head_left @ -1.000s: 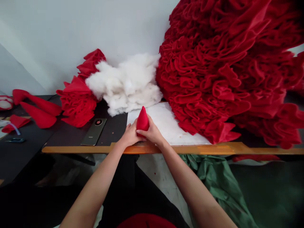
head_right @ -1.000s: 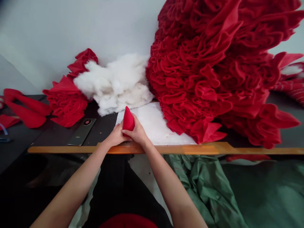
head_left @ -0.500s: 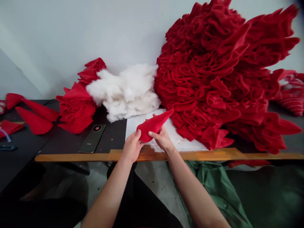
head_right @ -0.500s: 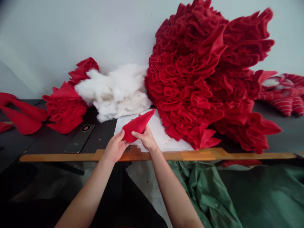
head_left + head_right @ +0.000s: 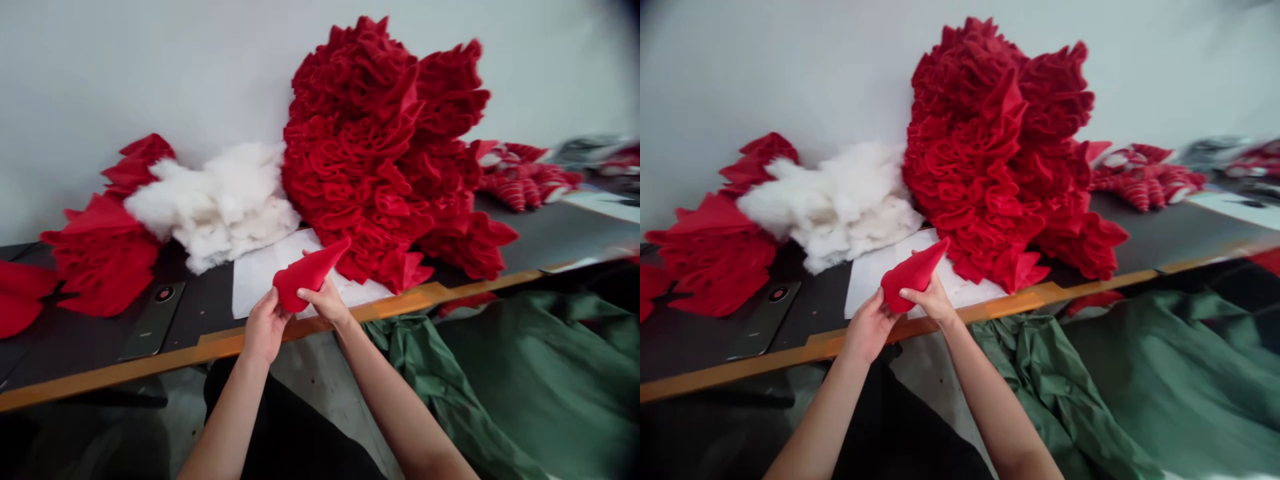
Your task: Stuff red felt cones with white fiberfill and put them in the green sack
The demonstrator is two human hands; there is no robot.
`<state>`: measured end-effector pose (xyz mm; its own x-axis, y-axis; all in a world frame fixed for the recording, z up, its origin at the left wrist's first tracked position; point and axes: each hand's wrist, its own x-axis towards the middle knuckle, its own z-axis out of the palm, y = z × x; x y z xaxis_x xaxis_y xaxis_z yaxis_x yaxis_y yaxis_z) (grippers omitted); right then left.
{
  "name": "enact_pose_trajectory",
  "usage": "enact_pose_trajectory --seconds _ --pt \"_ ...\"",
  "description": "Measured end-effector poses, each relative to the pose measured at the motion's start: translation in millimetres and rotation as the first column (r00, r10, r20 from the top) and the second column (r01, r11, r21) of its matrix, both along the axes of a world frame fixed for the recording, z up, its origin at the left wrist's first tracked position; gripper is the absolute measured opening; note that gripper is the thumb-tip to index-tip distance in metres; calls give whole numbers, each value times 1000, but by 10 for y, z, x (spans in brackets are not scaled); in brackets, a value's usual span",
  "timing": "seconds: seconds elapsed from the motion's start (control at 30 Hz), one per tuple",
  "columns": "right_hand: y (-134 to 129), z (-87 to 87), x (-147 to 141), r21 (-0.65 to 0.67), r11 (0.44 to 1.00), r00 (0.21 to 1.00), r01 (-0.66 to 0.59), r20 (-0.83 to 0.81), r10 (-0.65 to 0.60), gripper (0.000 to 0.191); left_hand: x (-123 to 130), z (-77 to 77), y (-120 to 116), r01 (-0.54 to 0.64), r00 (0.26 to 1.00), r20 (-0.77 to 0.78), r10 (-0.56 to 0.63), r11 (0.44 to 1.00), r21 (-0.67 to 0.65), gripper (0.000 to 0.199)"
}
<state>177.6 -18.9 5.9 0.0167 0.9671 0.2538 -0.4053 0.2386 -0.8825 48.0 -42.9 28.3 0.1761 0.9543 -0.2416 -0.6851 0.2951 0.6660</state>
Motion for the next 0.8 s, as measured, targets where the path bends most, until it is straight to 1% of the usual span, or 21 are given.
enact_pose_trajectory --seconds 0.13,0.2,0.23,0.27,0.3,0.33,0.37,0.4,0.43,0.47,0.5,0.53,0.57,0.6,0.63,0.67,0.73,0.8 --pt "-61 35 298 -24 991 990 135 -24 -135 71 123 12 28 -12 982 -186 22 999 53 32" --pt "-153 74 525 -36 981 981 189 -27 -190 69 208 11 49 -19 942 -332 48 996 91 37" --pt "-215 97 664 -34 978 978 205 -27 -206 71 255 3 70 -5 904 -423 58 992 125 39" --pt "-285 120 820 -25 975 975 222 -27 -223 73 305 -13 102 33 849 -525 64 985 172 41" --pt "-361 140 997 -12 969 969 247 -27 -247 76 360 -35 146 96 772 -632 67 971 220 42" --pt "-439 156 1194 2 957 957 290 -24 -290 76 420 -64 201 156 679 -727 100 948 276 44" --pt "-516 168 1413 15 934 934 356 -26 -356 75 483 -99 262 237 588 -793 157 904 355 44" --pt "-590 176 1655 26 894 895 446 -33 -445 72 547 -139 325 314 515 -821 247 837 449 44" --pt "-655 180 1920 37 833 833 553 -45 -551 68 609 -186 387 385 460 -815 353 748 541 43" --pt "-707 179 2206 49 744 745 666 -64 -663 65 665 -240 444 455 419 -787 453 645 614 42" --pt "-742 172 2507 61 630 633 774 -86 -770 62 712 -300 495 513 387 -746 542 546 663 41" --pt "-758 161 2818 79 497 503 864 -107 -858 60 748 -367 539 562 356 -706 612 463 685 40" --pt "-754 144 3129 89 354 363 931 -124 -923 58 772 -441 577 603 325 -674 663 403 688 39" --pt "-732 121 3430 90 230 239 969 -114 -964 57 784 -518 610 635 297 -652 697 366 681 38" --pt "-693 93 3713 94 126 133 988 -73 -988 58 786 -598 642 658 273 -640 719 346 669 37" --pt "-641 60 3969 100 48 50 994 -17 -999 59 779 -677 673 674 253 -635 730 338 657 36" --pt "-512 -7 4390 99 -8 -12 995 38 -999 62 752 -823 734 691 221 -636 740 341 637 34" --pt "-370 -62 4693 95 -27 -34 995 72 -997 65 730 -939 786 692 218 -630 745 337 638 33"
